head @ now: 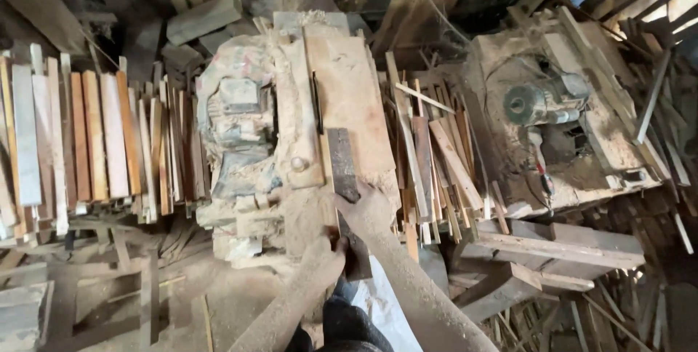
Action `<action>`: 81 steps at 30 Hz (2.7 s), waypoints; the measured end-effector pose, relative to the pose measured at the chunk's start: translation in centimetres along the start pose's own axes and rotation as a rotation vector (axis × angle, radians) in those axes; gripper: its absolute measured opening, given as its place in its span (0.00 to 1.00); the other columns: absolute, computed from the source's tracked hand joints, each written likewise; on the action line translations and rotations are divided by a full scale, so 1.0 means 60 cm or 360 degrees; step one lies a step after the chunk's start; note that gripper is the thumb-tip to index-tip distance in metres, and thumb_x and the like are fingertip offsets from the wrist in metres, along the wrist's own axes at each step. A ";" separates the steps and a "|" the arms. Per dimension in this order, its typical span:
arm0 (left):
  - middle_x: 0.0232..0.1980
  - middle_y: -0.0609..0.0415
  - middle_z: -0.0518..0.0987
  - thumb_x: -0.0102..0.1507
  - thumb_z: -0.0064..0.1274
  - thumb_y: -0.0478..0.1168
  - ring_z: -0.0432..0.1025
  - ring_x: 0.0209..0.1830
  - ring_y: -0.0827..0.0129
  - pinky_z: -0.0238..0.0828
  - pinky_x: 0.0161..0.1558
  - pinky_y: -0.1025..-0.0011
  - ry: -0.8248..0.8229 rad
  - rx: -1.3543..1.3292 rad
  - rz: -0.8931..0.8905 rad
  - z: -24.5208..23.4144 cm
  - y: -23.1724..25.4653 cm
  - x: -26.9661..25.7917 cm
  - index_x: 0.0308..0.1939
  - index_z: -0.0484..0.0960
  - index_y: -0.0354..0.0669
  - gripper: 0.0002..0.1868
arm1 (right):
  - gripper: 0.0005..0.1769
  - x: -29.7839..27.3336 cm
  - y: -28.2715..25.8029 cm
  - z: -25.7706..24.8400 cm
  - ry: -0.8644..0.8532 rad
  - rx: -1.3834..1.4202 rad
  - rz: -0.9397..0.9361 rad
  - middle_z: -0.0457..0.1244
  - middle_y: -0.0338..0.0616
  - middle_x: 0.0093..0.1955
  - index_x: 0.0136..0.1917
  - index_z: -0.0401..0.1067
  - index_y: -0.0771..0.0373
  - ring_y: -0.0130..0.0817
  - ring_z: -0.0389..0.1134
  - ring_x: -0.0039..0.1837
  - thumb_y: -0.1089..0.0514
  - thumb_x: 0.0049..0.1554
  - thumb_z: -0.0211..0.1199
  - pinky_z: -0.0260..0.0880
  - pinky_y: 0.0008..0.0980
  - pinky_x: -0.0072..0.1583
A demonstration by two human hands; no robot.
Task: Feeding thin wooden strips into a woodworking machine for processing in a workshop environment.
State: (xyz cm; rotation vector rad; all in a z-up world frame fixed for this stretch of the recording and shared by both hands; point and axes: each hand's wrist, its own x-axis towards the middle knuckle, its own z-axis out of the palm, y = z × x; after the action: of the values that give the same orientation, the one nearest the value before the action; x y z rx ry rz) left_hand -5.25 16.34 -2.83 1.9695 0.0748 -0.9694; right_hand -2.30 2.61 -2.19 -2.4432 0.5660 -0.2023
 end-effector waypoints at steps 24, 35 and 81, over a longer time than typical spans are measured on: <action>0.54 0.38 0.64 0.63 0.46 0.33 0.72 0.24 0.60 0.73 0.26 0.64 0.0168 0.0823 0.0571 0.051 -0.065 0.034 0.81 0.34 0.37 0.48 | 0.35 0.066 -0.064 0.009 -0.0316 0.0125 0.0278 0.65 0.36 0.28 0.61 0.73 0.71 0.17 0.53 0.25 0.41 0.52 0.68 0.56 0.22 0.26; 0.50 0.45 0.65 0.51 0.56 0.25 0.72 0.20 0.68 0.72 0.22 0.68 0.0254 0.1126 0.0683 0.033 -0.041 0.070 0.80 0.43 0.31 0.56 | 0.32 0.115 -0.070 0.027 -0.0326 -0.0106 0.0370 0.61 0.31 0.27 0.53 0.78 0.64 0.19 0.60 0.28 0.35 0.50 0.68 0.64 0.27 0.31; 0.50 0.46 0.64 0.65 0.42 0.28 0.74 0.36 0.47 0.74 0.33 0.47 0.0130 0.1128 0.0437 -0.031 0.049 0.113 0.79 0.45 0.43 0.39 | 0.21 0.196 -0.093 0.045 -0.0139 -0.0018 0.0188 0.60 0.28 0.22 0.25 0.65 0.51 0.20 0.58 0.24 0.41 0.49 0.70 0.57 0.27 0.27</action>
State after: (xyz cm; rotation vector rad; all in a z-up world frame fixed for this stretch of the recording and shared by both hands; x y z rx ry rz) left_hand 1.76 13.94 -4.70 2.5688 -0.5504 -0.7900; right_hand 10.91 2.87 -0.87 -2.4071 0.6714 -0.0440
